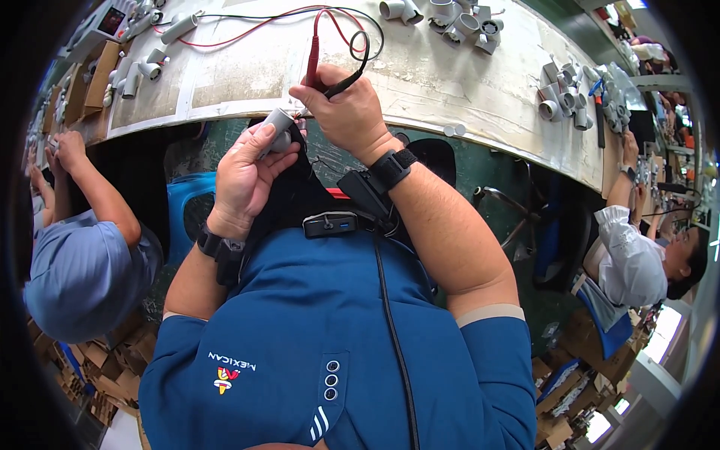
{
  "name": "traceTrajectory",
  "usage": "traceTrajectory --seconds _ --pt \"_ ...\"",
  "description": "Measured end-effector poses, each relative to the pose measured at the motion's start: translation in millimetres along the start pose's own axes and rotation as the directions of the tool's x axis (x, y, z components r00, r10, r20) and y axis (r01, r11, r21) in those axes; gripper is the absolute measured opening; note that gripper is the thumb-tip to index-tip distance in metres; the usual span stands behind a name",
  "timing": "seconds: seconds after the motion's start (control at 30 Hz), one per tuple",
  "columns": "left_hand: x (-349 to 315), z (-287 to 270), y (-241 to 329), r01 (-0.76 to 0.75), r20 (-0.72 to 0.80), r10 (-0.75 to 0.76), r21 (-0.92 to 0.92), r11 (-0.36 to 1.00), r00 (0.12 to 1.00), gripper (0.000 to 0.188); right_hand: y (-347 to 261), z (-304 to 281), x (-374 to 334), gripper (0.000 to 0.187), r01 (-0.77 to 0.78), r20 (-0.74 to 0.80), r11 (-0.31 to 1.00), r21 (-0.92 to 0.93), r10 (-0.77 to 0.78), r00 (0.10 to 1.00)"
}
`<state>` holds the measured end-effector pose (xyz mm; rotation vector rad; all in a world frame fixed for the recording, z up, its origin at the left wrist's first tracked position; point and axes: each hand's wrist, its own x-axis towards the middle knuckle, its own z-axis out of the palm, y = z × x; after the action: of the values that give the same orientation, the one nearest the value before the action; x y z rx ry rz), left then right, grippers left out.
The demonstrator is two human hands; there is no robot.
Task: Test electronic components using a multimeter on a production floor.
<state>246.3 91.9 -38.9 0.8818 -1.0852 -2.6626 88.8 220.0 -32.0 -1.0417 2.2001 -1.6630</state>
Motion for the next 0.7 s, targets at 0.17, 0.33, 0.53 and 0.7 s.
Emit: traceTrajectory --seconds 0.17,0.33,0.53,0.7 --pt "-8.1 0.3 6.2 -0.005 -0.041 0.007 0.031 0.999 0.999 0.032 -11.9 3.2 -0.2 0.015 0.132 -0.072 0.991 0.005 -0.131 0.989" --pt "-6.7 5.1 -7.5 0.002 -0.059 0.0 0.044 0.999 0.998 0.031 -3.7 -6.1 -13.3 0.012 -0.031 -0.018 0.986 0.162 0.035 0.999" --pt "-7.4 3.6 0.9 -0.044 -0.088 0.06 0.172 0.984 0.994 0.03 -7.8 2.2 -6.5 0.012 -0.014 0.0 0.988 0.155 0.014 1.0" --pt "-0.9 9.9 2.2 -0.059 -0.076 0.073 0.183 0.981 0.994 0.029 -2.0 0.1 0.0 0.012 -0.011 -0.008 0.99 0.138 0.012 1.0"
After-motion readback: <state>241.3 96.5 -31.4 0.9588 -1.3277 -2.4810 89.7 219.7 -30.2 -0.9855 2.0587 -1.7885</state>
